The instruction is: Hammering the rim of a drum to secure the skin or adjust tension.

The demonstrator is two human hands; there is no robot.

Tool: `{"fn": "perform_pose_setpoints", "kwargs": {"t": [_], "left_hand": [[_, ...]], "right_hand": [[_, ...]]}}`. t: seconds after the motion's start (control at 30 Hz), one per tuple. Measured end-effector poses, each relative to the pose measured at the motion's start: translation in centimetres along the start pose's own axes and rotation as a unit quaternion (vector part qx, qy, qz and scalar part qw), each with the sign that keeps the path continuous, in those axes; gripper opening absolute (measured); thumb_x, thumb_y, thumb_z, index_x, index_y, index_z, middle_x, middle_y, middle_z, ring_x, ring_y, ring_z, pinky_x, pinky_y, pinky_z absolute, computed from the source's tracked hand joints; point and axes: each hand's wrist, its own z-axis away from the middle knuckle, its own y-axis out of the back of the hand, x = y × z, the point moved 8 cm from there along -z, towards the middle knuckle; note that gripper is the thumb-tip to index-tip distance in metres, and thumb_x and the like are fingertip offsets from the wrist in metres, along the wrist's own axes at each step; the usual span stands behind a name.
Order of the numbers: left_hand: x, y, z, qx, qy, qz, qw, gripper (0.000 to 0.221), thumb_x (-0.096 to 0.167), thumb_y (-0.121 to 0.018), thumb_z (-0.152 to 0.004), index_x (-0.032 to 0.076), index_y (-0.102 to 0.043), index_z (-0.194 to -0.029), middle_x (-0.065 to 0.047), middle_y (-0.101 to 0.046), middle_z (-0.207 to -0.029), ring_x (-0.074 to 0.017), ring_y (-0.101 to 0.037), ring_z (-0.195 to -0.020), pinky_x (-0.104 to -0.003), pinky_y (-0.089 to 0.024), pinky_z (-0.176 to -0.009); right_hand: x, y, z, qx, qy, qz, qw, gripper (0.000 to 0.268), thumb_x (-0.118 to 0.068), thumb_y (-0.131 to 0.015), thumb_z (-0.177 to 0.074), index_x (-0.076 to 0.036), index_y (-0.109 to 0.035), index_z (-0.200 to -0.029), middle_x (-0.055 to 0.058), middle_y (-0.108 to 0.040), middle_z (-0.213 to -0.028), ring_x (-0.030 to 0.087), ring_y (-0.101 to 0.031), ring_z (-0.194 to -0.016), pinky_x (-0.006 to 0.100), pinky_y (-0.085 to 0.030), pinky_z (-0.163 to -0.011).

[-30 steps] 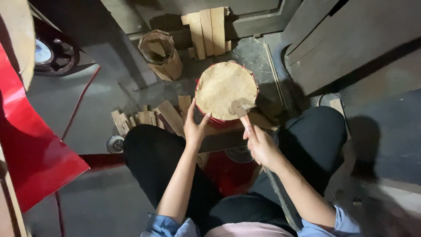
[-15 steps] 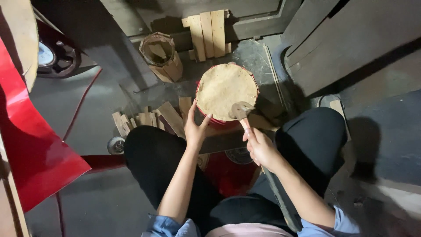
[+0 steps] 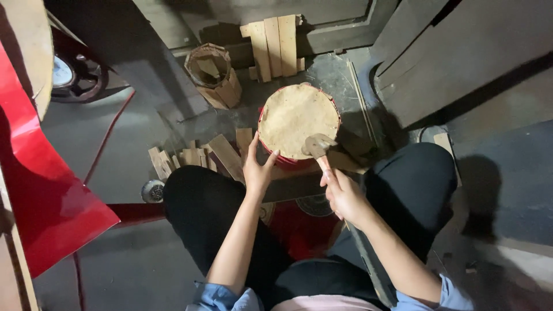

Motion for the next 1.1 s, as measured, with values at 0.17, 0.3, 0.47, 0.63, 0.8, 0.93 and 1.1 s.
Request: {"fn": "perform_pose_setpoints", "kwargs": {"t": [0.17,0.3,0.47,0.63,0.8,0.93,1.1], "left_hand": [[-0.6,-0.1,-0.1,0.003,-0.01,0.0,1.0,0.077,0.042,-0.081,-0.085,0.045,-0.044,-0.152,-0.021,-0.051,-0.152,-0.0426,-0.044,-0.142,-0.054,-0.036,-0.118],[-1.0,-0.3,-0.4,0.002,-0.011,-0.004,1.0,0.077,0.042,-0.082,-0.085,0.046,-0.043,-0.152,-0.019,-0.051,-0.152,-0.0418,-0.043,-0.143,-0.054,-0.036,-0.118],[-1.0,-0.3,-0.3,0.004,-0.003,-0.007,1.0,0.078,0.042,-0.082,-0.084,0.047,-0.044,-0.152,-0.019,-0.051,-0.152,-0.0409,-0.044,-0.143,-0.052,-0.037,-0.118],[-1.1,-0.4,-0.5,0.003,-0.005,0.001,1.0,0.077,0.043,-0.082,-0.085,0.047,-0.043,-0.152,-0.018,-0.052,-0.152,-0.0407,-0.044,-0.143,-0.054,-0.036,-0.118],[-0.5,-0.3,-0.2,0.003,-0.002,-0.006,1.0,0.077,0.042,-0.082,-0.085,0.045,-0.044,-0.152,-0.018,-0.051,-0.152,-0.0408,-0.044,-0.143,-0.054,-0.036,-0.118],[-0.1,-0.1,0.0,0.002,-0.013,0.003,1.0,0.076,0.041,-0.081,-0.087,0.043,-0.044,-0.153,-0.018,-0.05,-0.153,-0.0412,-0.043,-0.143,-0.055,-0.036,-0.118],[0.2,0.5,0.8,0.007,-0.001,0.024,1.0,0.072,0.042,-0.076,-0.09,0.04,-0.044,-0.154,-0.02,-0.05,-0.153,-0.0422,-0.043,-0.143,-0.056,-0.036,-0.118]], "right_hand": [[-2.0,0.2,1.4,0.02,0.003,-0.011,1.0,0.039,-0.031,-0.04,-0.111,0.0,-0.059,-0.097,0.007,-0.039,-0.051,0.019,-0.044,-0.024,0.029,-0.038,-0.019],[0.3,0.0,-0.2,0.005,-0.002,0.014,1.0,0.043,-0.034,-0.038,-0.111,0.001,-0.06,-0.097,0.007,-0.042,-0.051,0.019,-0.045,-0.025,0.029,-0.038,-0.019],[0.6,-0.1,-0.2,-0.003,-0.017,0.022,1.0,0.043,-0.032,-0.04,-0.111,0.002,-0.061,-0.096,0.008,-0.043,-0.05,0.02,-0.045,-0.024,0.03,-0.037,-0.018],[-0.6,-0.2,0.4,0.005,0.005,-0.021,1.0,0.043,-0.033,-0.04,-0.111,0.003,-0.06,-0.098,0.006,-0.041,-0.052,0.019,-0.046,-0.026,0.03,-0.038,-0.018],[1.1,-0.3,-0.5,-0.001,-0.014,-0.007,1.0,0.045,-0.034,-0.039,-0.111,0.003,-0.059,-0.097,0.007,-0.041,-0.05,0.019,-0.044,-0.025,0.03,-0.038,-0.019],[1.3,-0.3,-0.4,-0.012,-0.028,-0.024,0.999,0.043,-0.034,-0.042,-0.111,0.002,-0.06,-0.097,0.007,-0.041,-0.051,0.02,-0.043,-0.025,0.031,-0.037,-0.017],[-0.5,-0.8,-0.2,-0.017,-0.007,-0.026,1.0,0.042,-0.035,-0.042,-0.111,0.001,-0.06,-0.097,0.007,-0.042,-0.051,0.02,-0.045,-0.025,0.031,-0.038,-0.018]]}}
